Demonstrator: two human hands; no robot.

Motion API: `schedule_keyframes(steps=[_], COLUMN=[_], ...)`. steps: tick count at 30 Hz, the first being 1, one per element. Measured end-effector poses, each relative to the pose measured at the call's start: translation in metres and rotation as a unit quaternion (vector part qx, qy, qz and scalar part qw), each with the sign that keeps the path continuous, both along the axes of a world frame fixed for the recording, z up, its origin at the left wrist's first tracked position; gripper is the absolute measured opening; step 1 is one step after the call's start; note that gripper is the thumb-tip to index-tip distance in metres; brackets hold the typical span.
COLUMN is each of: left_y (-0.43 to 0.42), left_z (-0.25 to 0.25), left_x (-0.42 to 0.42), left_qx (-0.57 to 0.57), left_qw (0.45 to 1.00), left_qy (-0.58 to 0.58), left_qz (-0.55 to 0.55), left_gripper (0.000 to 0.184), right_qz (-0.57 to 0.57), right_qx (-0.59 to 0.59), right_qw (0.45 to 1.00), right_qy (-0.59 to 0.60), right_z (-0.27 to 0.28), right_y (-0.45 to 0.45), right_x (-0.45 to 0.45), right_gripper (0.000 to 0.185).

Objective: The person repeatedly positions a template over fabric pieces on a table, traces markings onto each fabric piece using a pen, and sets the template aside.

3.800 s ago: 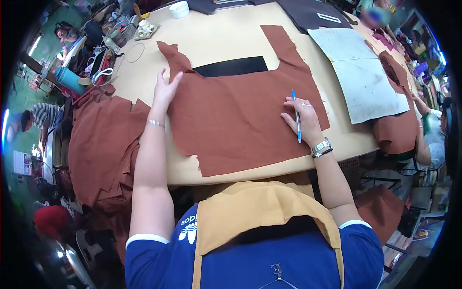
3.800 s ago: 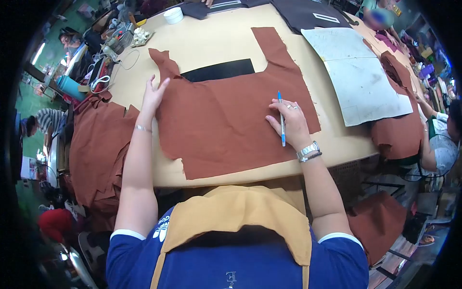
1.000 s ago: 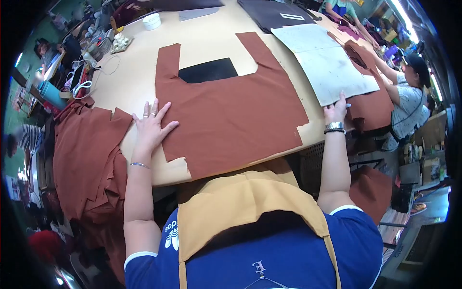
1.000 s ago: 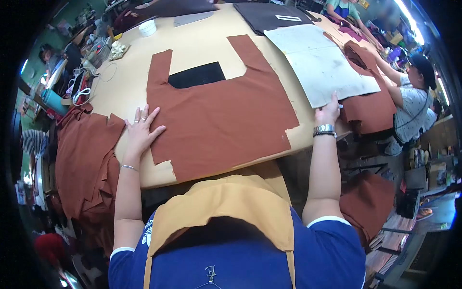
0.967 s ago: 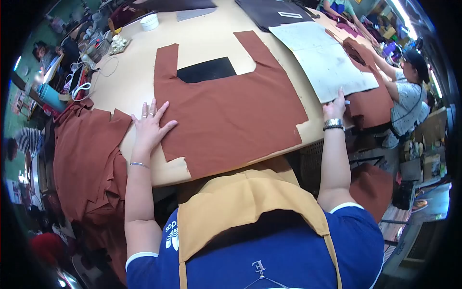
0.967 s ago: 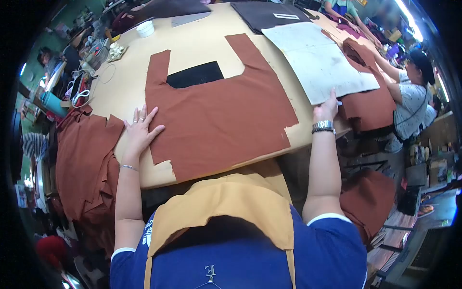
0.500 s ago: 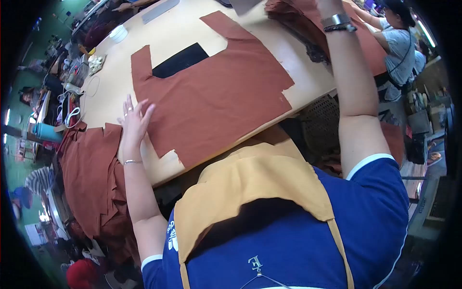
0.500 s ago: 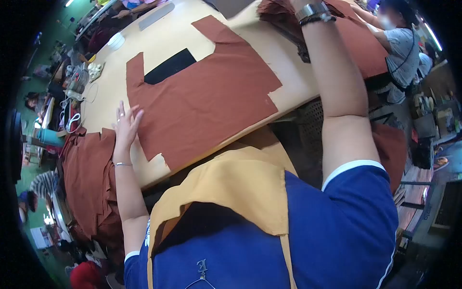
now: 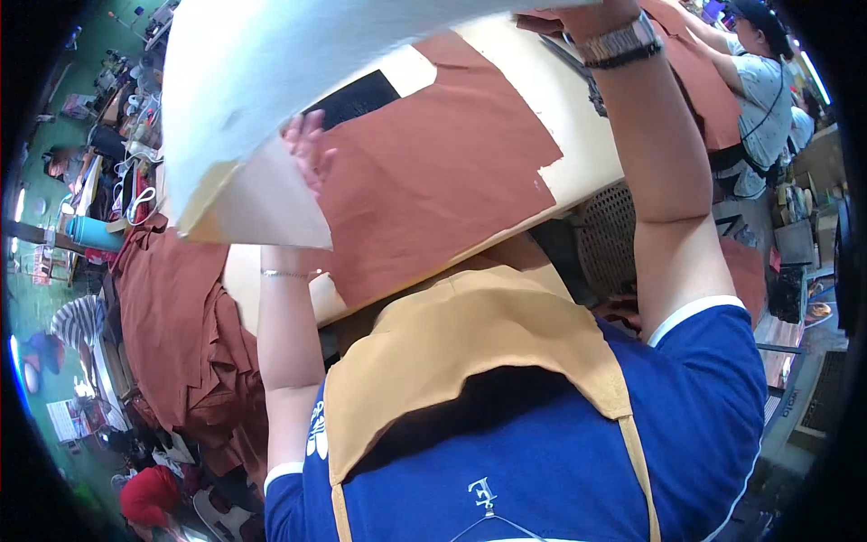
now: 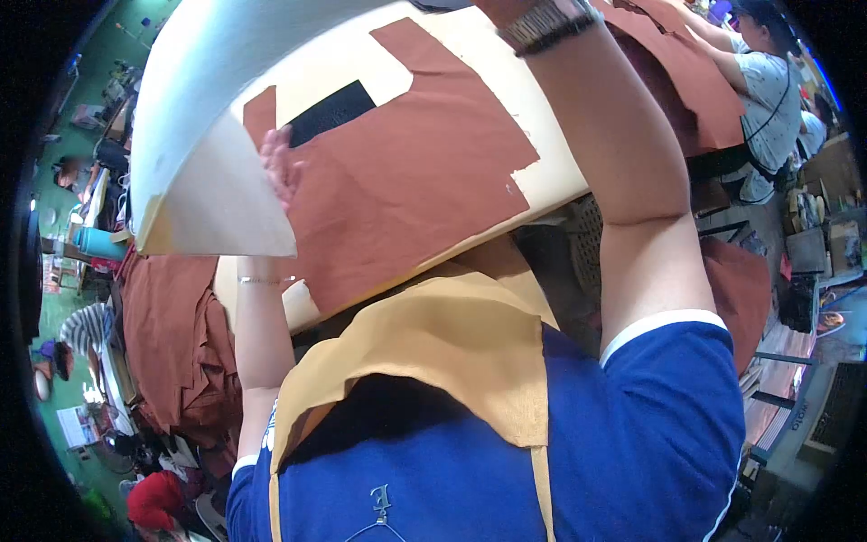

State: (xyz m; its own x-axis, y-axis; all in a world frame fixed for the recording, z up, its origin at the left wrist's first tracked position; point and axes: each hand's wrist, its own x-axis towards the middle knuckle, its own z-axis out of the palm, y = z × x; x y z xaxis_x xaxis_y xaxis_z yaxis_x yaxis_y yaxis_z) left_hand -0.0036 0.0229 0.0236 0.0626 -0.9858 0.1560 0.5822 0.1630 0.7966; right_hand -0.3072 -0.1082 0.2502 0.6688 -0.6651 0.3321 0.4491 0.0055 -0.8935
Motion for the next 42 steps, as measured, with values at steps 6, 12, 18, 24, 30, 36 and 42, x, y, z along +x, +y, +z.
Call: schedule_keyframes(steps=[6, 12, 18, 24, 30, 36, 42], left_y=[0.067, 0.083, 0.077, 0.075, 0.071, 0.070, 0.075], left_z=[-0.006, -0.035, -0.024, -0.020, -0.013, -0.023, -0.050], left_x=[0.034, 0.046, 0.039, 0.037, 0.035, 0.053, 0.078], left_qx=[0.153, 0.252, 0.289, 0.288, 0.311, 0.307, 0.270], left_qw=[0.964, 0.854, 0.716, 0.722, 0.695, 0.653, 0.777], left_qy=[-0.110, -0.412, -0.588, -0.576, -0.607, -0.662, -0.529], left_qz=[0.190, 0.194, 0.242, 0.252, 0.229, 0.200, 0.209], left_gripper=[0.048, 0.049, 0.068, 0.073, 0.073, 0.071, 0.054], right_qz=[-0.169, -0.267, -0.339, -0.336, -0.338, -0.323, -0.328], right_qx=[-0.091, -0.021, -0.129, -0.123, -0.149, -0.220, -0.095], right_qw=[0.952, 0.900, 0.808, 0.808, 0.784, 0.782, 0.841], right_qy=[0.239, 0.344, 0.464, 0.468, 0.499, 0.485, 0.420], right_z=[-0.118, -0.242, -0.259, -0.267, -0.268, -0.267, -0.275], right_y=[-0.023, 0.003, 0.007, 0.007, 0.001, -0.010, -0.008], right_x=[-0.092, -0.116, -0.111, -0.111, -0.109, -0.119, -0.131], right_gripper=[0.042, 0.045, 0.048, 0.050, 0.050, 0.032, 0.029])
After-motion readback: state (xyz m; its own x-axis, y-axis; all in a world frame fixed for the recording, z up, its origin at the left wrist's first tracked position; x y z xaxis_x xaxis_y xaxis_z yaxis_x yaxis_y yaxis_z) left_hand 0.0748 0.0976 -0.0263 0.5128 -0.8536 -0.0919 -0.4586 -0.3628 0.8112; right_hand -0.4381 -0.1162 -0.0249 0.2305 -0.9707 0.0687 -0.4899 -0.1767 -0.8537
